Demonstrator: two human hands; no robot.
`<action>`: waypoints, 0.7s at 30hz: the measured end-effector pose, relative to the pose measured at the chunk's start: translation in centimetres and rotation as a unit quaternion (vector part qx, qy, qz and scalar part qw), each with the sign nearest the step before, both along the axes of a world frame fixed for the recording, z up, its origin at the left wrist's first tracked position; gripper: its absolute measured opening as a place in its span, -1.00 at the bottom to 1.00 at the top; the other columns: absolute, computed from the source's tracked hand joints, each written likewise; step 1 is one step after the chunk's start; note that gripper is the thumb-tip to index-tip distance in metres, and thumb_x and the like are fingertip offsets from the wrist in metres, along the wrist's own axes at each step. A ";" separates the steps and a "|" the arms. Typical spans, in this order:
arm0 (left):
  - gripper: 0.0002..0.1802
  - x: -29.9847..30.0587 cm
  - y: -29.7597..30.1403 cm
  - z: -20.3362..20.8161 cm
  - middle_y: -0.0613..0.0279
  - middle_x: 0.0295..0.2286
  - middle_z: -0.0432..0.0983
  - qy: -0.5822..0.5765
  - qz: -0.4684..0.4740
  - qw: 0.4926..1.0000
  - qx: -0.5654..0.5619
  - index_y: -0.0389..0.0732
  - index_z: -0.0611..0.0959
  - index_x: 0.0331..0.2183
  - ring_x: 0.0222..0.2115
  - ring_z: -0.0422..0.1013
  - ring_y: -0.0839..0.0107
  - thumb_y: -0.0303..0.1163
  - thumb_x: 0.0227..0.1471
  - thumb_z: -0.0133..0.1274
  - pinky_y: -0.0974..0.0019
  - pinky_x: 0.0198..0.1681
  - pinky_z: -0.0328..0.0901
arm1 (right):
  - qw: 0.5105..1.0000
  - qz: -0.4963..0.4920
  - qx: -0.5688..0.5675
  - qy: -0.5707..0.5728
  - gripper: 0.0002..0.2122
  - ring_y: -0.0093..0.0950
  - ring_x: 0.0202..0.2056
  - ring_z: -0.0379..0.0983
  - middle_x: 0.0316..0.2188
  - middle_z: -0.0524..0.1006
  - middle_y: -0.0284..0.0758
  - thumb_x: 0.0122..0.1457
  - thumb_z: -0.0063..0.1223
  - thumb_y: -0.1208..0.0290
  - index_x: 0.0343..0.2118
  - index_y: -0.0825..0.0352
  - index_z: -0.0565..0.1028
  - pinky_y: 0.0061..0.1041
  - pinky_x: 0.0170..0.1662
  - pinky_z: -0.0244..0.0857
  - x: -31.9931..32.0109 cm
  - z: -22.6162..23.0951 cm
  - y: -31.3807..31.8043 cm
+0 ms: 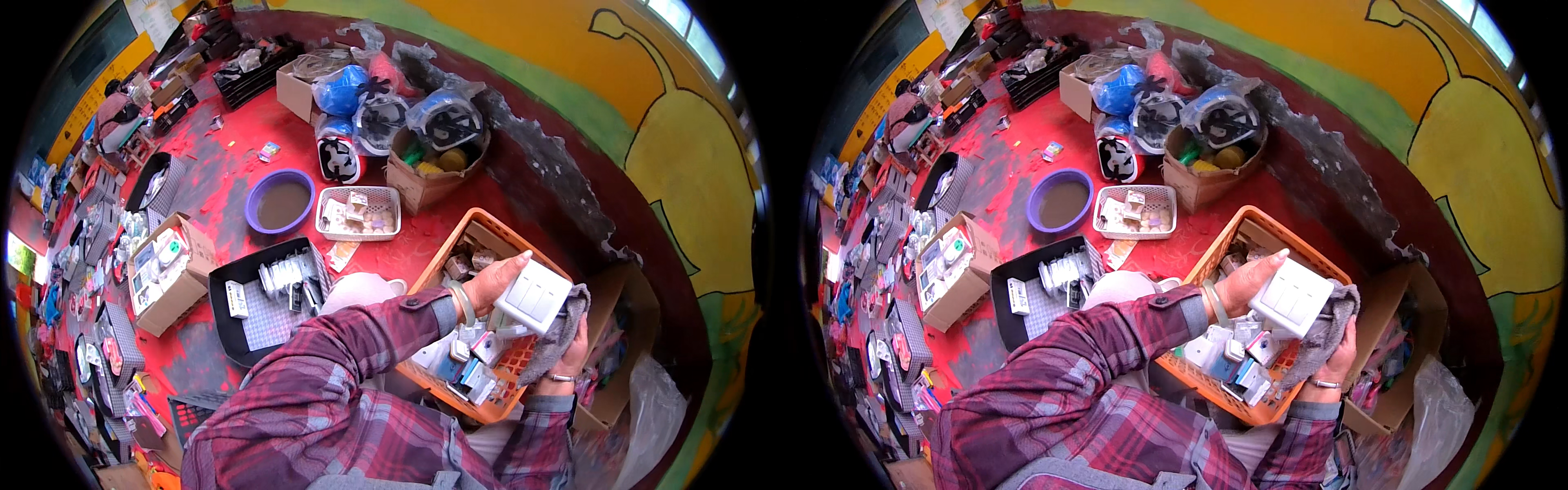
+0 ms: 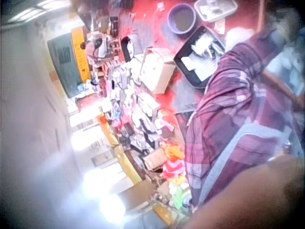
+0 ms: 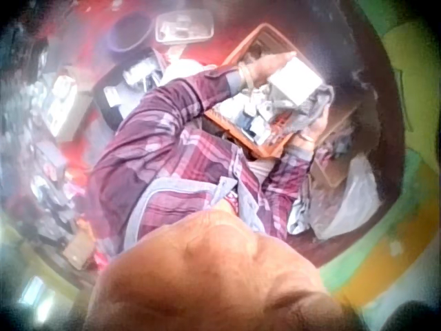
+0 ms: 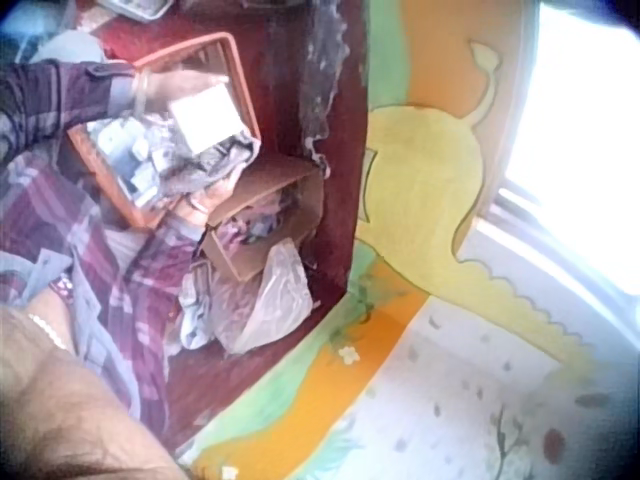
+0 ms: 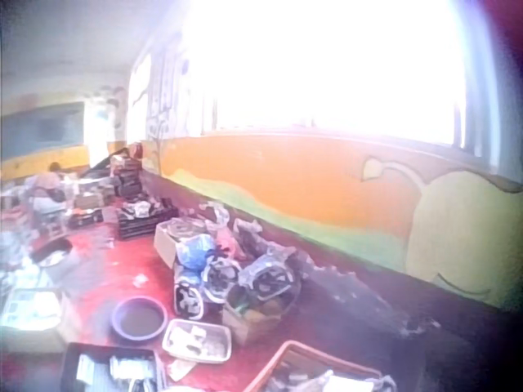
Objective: The person wipes square plastic wall switches with a cloth and places them into a black tray.
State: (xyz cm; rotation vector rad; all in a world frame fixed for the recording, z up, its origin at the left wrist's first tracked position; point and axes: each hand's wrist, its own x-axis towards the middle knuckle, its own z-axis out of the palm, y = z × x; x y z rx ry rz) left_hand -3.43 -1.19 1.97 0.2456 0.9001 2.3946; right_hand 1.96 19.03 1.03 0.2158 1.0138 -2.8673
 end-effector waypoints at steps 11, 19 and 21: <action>-0.51 0.7 1.4 -4.3 0.32 -0.42 0.45 0.076 0.148 0.961 -0.223 -0.29 0.53 -0.29 -0.41 0.33 0.60 -0.02 0.17 -0.21 0.47 -0.31 0.26 | 0.990 0.000 0.132 -0.055 -0.59 -0.30 -0.09 0.39 -0.05 0.39 -0.20 0.28 -0.26 0.18 0.08 0.35 0.23 -0.31 -0.05 0.33 1.5 -1.0 -3.9; -0.52 0.5 0.4 -2.0 0.28 -0.39 0.46 0.023 0.141 0.988 -0.056 -0.25 0.53 -0.28 -0.39 0.36 0.56 0.01 0.12 -0.15 0.43 -0.27 0.27 | 0.994 0.048 0.098 0.005 -0.61 -0.28 -0.04 0.37 -0.05 0.40 -0.21 0.26 -0.20 0.30 0.10 0.35 0.20 -0.27 0.03 0.28 1.6 -0.2 -3.4; -0.50 0.6 0.6 -2.0 0.25 -0.41 0.45 0.073 0.180 0.972 -0.131 -0.30 0.51 -0.29 -0.39 0.36 0.51 0.01 0.13 -0.17 0.40 -0.26 0.27 | 0.995 0.032 0.092 0.006 -0.61 -0.29 -0.05 0.37 -0.05 0.40 -0.21 0.26 -0.18 0.32 0.10 0.36 0.20 -0.27 0.03 0.28 1.7 -0.8 -3.2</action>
